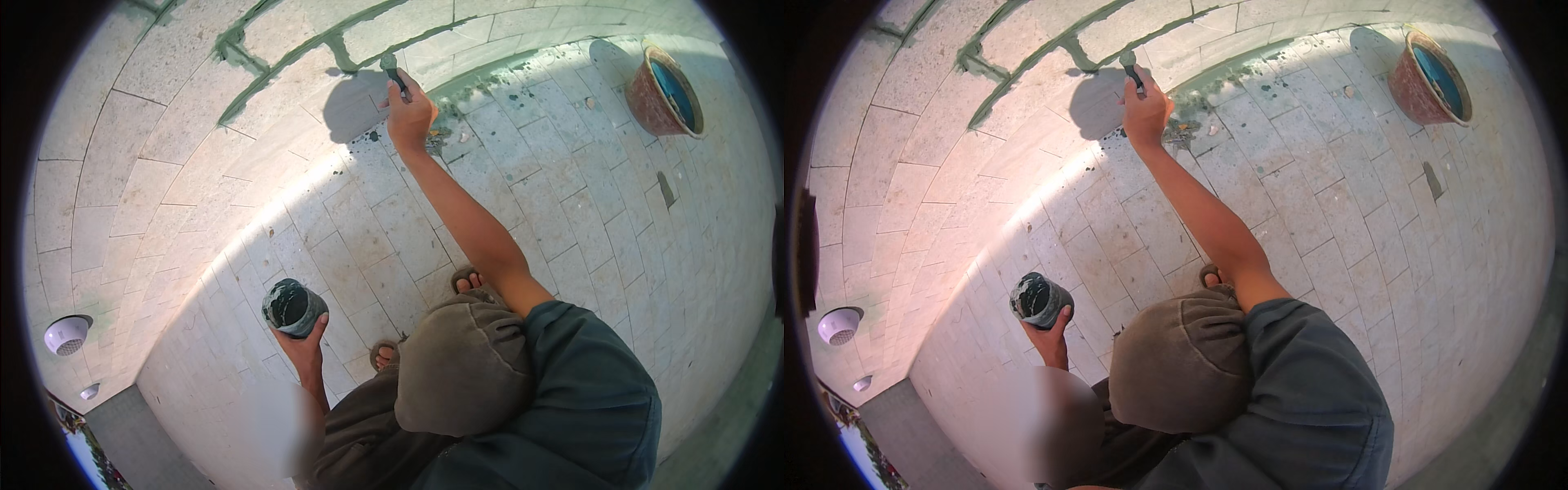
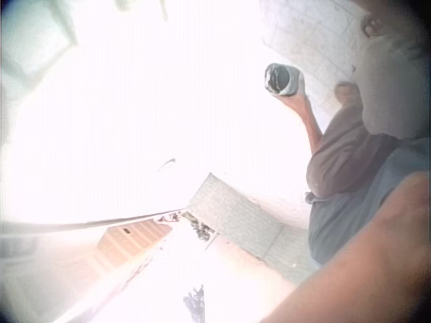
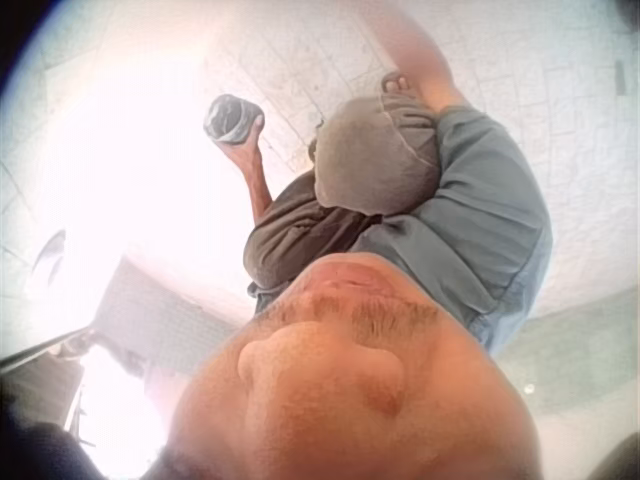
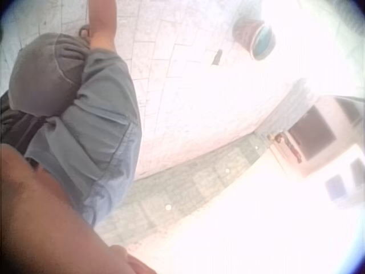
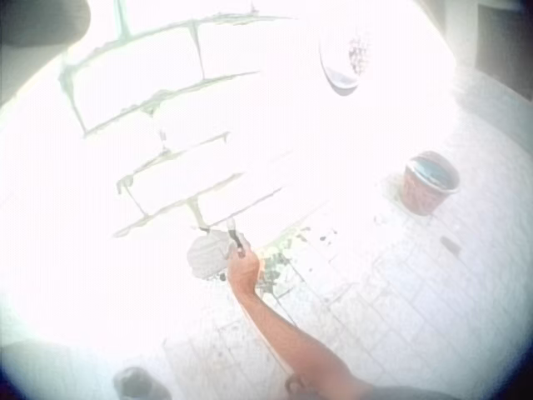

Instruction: The person applies green grout into the joints of a tiled pool wall using a small hand spreader, repeatedly dipping the tool into a small container of grout.

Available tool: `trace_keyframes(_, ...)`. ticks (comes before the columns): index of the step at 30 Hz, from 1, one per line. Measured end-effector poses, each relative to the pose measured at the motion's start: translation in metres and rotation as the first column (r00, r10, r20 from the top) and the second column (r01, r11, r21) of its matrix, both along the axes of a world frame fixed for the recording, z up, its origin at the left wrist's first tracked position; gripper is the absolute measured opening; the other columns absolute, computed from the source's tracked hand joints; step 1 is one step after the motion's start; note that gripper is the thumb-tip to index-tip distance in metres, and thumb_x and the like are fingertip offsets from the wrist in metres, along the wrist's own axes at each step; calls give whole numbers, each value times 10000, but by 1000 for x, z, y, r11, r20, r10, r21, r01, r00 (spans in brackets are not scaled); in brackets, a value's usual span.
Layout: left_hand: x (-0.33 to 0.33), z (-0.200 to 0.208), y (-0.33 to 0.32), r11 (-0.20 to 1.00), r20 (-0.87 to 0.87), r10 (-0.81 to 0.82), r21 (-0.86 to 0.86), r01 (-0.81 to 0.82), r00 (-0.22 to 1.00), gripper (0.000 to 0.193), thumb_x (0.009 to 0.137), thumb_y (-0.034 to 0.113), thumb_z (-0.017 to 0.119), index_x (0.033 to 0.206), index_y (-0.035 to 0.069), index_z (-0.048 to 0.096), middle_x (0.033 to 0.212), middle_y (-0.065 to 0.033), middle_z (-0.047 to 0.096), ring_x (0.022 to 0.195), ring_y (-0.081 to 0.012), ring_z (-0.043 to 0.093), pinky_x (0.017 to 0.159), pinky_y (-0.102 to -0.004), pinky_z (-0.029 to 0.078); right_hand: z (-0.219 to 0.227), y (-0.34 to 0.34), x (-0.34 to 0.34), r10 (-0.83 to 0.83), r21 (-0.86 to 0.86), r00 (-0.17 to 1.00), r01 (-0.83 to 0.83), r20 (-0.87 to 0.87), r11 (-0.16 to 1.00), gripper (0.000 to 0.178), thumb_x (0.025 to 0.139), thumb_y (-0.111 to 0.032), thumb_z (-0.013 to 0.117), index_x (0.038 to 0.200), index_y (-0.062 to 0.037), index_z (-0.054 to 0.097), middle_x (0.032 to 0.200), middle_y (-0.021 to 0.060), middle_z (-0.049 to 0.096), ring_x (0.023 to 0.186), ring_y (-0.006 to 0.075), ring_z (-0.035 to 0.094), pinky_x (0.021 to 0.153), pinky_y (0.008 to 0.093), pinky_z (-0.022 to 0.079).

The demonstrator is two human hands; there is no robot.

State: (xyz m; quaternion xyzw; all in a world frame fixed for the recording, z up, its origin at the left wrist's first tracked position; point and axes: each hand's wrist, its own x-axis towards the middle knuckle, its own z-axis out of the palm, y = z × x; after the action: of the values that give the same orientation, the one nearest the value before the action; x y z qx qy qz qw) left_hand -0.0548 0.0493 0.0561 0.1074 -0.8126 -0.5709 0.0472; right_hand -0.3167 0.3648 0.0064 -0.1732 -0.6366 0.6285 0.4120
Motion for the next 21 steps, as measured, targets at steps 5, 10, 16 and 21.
trace_keyframes(5, 2, -1, -3, 1000, 12, 17, -12, -17, 1000, 872, 673, 112, 895, 1370, 10, 381, 1262, -131, 518, 1170, -244, 531, 1020, -375, 431, 10, 17, -10, -21, -167, 1000, 19, -10, 986, 314, 914, -83, 647, 1194, 57, 645, 791, 66, 701, 569, 105, 651, 503, 234, 455)
trace_keyframes(10, -3, -4, 1, 1000, 14, -11, 3, 11, 1000, 879, 670, 108, 896, 1372, 9, 377, 1268, -132, 517, 1173, -243, 531, 1024, -376, 431, 2, -20, -11, 180, -96, 980, -172, 85, 980, 322, 915, -88, 653, 1202, 56, 641, 782, 75, 699, 587, 101, 653, 510, 239, 460)
trace_keyframes(16, -3, -4, -1, 1000, 1, 6, 18, -6, 1000, 883, 663, 100, 900, 1370, 12, 378, 1260, -126, 526, 1162, -236, 540, 1018, -368, 439, 6, -21, 8, 121, -147, 992, -125, -32, 981, 323, 908, -125, 638, 1180, 50, 648, 736, 107, 690, 553, 151, 671, 505, 287, 481)
trace_keyframes(21, -3, -2, 3, 1000, 32, 14, 5, -14, 999, 884, 662, 109, 903, 1369, 13, 380, 1257, -123, 526, 1163, -233, 538, 1012, -366, 442, 13, 25, -15, -33, -273, 997, 13, -69, 962, 328, 918, -110, 633, 1198, 61, 638, 748, 77, 693, 564, 113, 642, 491, 262, 448)
